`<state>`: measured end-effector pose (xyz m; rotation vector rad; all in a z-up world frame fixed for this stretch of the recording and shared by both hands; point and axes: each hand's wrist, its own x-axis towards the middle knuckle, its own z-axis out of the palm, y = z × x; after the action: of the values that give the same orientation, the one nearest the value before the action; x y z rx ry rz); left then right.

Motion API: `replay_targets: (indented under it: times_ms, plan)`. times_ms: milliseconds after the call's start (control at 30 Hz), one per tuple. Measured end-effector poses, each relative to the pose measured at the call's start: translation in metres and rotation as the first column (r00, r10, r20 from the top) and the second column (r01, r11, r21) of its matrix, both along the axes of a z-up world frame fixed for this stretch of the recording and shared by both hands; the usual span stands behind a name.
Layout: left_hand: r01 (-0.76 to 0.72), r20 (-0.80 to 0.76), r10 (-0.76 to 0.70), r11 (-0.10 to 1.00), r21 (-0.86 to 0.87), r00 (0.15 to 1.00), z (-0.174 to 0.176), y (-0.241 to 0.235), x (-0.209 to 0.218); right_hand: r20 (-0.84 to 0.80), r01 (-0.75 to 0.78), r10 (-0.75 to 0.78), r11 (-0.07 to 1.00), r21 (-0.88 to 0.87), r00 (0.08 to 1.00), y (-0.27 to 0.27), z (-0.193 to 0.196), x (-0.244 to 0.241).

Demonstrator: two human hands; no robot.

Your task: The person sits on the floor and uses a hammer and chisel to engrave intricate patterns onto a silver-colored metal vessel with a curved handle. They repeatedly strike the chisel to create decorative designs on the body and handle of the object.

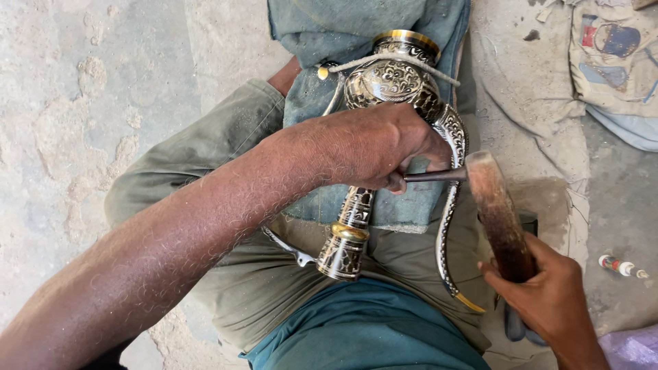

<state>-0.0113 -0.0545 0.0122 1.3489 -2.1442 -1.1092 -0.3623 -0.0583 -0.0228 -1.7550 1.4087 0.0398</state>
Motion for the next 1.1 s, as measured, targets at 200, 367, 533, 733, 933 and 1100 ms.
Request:
replay_targets:
  times_ms: [200, 367, 533, 733, 933, 1100]
  plan:
    - [0.005, -0.029, -0.007, 0.998, -0.058, 1.0, 0.002, 0.0, 0.0, 0.417, 0.364, -0.359, 0.929, 0.07, 0.835, -0.003, 0.002, 0.005]
    - [-0.009, -0.056, 0.004, 0.997, -0.08, 0.998, 0.005, -0.001, -0.001, 0.205, 0.169, -0.173, 0.985, 0.037, 0.963, -0.002, 0.008, 0.012]
    - [-0.033, -0.001, 0.033, 0.999, -0.021, 0.999, 0.007, 0.002, -0.001, 0.413, 0.261, -0.264, 0.963, 0.065, 0.872, 0.002, 0.01, 0.019]
    - [-0.049, -0.05, 0.047, 0.998, -0.04, 0.998, 0.008, 0.005, 0.003, 0.352, 0.28, -0.266, 0.96, 0.01, 0.897, -0.001, 0.006, 0.011]
    - [-0.021, -0.02, 0.02, 0.997, -0.072, 1.0, 0.003, 0.003, 0.004, 0.256, 0.17, -0.159, 0.985, -0.019, 0.954, -0.002, -0.003, 0.001]
    - [-0.053, -0.02, 0.052, 0.997, -0.05, 0.998, -0.003, 0.011, 0.006, 0.227, 0.171, -0.155, 0.984, -0.051, 0.961, -0.005, -0.006, 0.0]
